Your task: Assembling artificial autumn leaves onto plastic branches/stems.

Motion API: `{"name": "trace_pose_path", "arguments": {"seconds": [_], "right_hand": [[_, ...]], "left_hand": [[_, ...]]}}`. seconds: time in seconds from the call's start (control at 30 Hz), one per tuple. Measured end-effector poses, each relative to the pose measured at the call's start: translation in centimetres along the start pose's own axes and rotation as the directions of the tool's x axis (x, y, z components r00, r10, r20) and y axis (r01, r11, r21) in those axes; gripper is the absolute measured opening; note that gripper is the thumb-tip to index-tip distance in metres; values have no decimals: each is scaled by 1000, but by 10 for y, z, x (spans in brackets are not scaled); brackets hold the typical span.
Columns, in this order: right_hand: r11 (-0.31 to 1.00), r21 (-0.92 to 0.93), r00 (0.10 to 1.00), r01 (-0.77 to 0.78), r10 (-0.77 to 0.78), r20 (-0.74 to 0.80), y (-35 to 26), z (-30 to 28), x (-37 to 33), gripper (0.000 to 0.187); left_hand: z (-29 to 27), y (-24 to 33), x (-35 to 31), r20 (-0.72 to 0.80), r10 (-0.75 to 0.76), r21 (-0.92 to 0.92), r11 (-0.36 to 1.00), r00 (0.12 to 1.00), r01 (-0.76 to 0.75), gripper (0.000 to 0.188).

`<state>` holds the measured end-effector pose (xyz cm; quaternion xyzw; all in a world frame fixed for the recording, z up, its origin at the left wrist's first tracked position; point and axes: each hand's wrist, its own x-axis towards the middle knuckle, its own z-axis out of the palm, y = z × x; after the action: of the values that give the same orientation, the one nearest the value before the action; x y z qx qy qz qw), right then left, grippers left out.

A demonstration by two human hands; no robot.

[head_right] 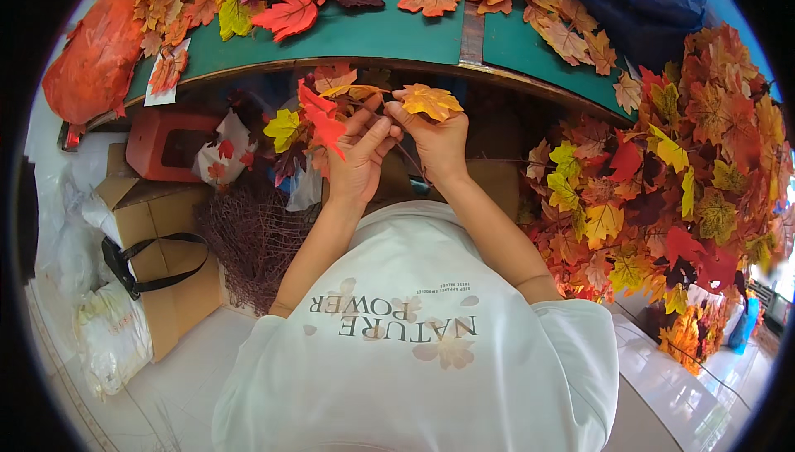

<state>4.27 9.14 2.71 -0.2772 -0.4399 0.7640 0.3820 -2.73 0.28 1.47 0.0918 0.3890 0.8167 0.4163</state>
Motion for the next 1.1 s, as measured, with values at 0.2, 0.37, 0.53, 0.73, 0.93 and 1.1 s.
{"name": "trace_pose_path", "arguments": {"seconds": [0.2,0.37,0.53,0.73,0.93,1.1], "right_hand": [[999,-34,1000,16,-16,-10,7,-3,2,21],[999,-35,999,37,-36,13,11,-6,2,28],[996,84,999,-25,28,-35,10,-5,1,26],[998,44,999,39,-38,-16,12,-6,0,27],[984,176,996,-41,55,-72,5,-1,-4,25],[998,30,998,55,-55,-13,14,-6,-1,22]], "left_hand": [[-3,-1,2,-9,-3,6,1000,1000,3,36],[-1,-2,3,-8,7,24,1000,1000,-6,36],[4,1,3,-31,-2,35,999,1000,3,36],[3,-1,3,-22,9,78,997,1000,-8,38],[4,1,3,-25,11,112,994,1000,-8,37],[2,-3,3,-30,22,113,993,999,-18,38]]}}
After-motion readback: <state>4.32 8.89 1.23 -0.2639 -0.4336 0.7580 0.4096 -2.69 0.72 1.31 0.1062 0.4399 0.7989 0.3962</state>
